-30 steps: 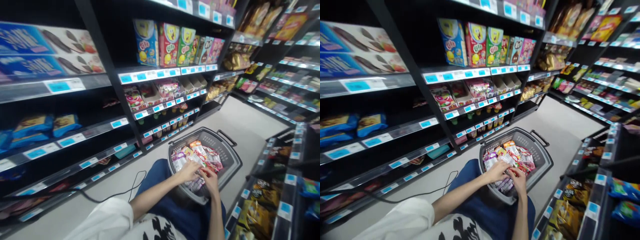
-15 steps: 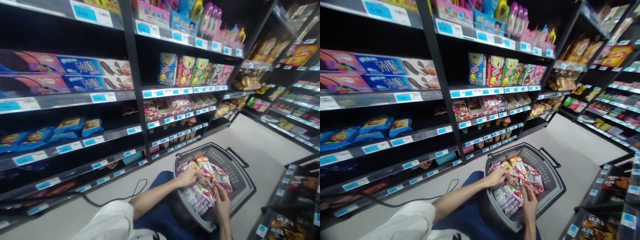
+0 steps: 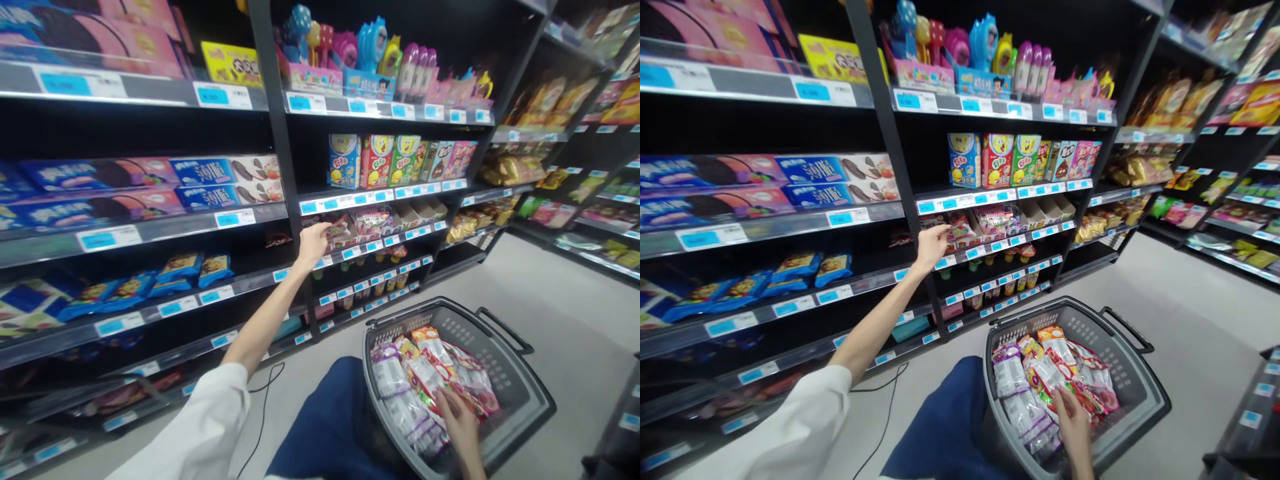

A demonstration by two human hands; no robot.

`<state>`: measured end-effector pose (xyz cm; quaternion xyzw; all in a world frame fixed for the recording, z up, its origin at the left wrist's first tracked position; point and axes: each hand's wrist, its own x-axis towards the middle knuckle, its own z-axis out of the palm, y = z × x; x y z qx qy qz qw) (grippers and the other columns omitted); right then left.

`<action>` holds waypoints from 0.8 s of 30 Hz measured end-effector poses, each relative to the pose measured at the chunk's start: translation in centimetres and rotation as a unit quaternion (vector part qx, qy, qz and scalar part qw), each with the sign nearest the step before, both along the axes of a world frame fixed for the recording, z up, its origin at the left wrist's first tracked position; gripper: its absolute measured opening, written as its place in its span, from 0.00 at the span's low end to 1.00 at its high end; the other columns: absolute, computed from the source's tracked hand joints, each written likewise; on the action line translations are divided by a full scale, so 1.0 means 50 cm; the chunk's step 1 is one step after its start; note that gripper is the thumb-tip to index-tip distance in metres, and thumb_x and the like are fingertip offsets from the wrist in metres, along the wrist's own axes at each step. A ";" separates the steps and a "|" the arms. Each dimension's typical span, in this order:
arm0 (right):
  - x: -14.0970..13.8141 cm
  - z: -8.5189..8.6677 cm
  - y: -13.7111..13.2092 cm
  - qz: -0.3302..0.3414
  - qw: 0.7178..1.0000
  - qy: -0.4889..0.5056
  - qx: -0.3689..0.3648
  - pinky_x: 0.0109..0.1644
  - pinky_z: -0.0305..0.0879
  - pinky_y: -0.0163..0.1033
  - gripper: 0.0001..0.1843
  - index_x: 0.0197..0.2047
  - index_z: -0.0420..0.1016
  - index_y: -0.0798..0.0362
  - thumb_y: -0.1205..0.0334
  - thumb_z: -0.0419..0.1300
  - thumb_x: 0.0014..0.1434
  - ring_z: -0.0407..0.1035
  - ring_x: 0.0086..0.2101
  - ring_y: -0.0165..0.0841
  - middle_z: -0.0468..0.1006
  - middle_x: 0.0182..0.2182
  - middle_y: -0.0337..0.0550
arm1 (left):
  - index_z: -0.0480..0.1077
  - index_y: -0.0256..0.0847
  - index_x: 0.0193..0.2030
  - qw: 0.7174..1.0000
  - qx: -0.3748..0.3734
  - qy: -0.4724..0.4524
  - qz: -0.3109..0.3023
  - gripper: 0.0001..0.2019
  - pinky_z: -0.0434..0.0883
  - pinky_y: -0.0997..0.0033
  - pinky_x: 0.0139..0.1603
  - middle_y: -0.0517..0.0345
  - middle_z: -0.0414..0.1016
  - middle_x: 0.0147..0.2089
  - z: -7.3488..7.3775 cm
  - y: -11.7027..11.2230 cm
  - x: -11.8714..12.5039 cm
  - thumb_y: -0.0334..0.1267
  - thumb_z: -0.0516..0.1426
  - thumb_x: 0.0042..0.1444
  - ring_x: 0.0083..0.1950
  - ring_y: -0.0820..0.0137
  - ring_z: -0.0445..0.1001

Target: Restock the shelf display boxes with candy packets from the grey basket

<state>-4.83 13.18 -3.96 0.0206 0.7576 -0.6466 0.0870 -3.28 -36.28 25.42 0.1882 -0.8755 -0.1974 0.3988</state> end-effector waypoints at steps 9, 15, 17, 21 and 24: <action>-0.002 -0.011 -0.013 0.034 0.999 0.016 0.037 0.47 0.81 0.53 0.33 0.33 0.84 0.51 0.32 0.69 0.33 0.80 0.42 0.54 0.84 0.39 0.55 | 0.78 0.35 0.55 0.980 -0.073 -0.163 0.092 0.23 0.71 0.55 0.60 0.37 0.80 0.52 0.037 -0.049 0.012 0.19 0.49 0.62 0.55 0.52 0.79; 0.005 -0.014 -0.009 0.075 0.995 0.039 0.056 0.45 0.80 0.46 0.34 0.37 0.83 0.56 0.32 0.67 0.41 0.80 0.44 0.50 0.84 0.41 0.58 | 0.75 0.38 0.58 0.964 -0.079 -0.220 0.125 0.22 0.72 0.59 0.61 0.39 0.78 0.53 0.052 -0.047 -0.013 0.21 0.48 0.64 0.58 0.54 0.78; 0.004 -0.017 -0.008 0.085 0.994 0.041 0.062 0.46 0.80 0.46 0.35 0.38 0.83 0.57 0.31 0.66 0.43 0.80 0.44 0.50 0.83 0.42 0.59 | 0.73 0.38 0.61 0.960 -0.080 -0.233 0.136 0.24 0.72 0.60 0.62 0.40 0.77 0.54 0.058 -0.049 -0.021 0.21 0.46 0.64 0.59 0.54 0.77; -0.003 -0.026 -0.006 0.097 0.992 0.040 0.073 0.50 0.79 0.49 0.37 0.40 0.82 0.57 0.30 0.64 0.44 0.80 0.46 0.52 0.83 0.42 0.59 | 0.67 0.36 0.66 0.949 -0.078 -0.263 0.152 0.25 0.73 0.61 0.62 0.37 0.75 0.57 0.052 -0.048 -0.031 0.24 0.46 0.65 0.60 0.54 0.77; -0.006 -0.035 -0.006 0.106 0.990 0.040 0.080 0.56 0.76 0.51 0.36 0.40 0.82 0.57 0.30 0.63 0.45 0.79 0.47 0.52 0.83 0.43 0.59 | 0.63 0.32 0.69 0.940 -0.072 -0.293 0.163 0.25 0.74 0.62 0.60 0.33 0.74 0.58 0.041 -0.047 -0.040 0.25 0.48 0.65 0.61 0.52 0.77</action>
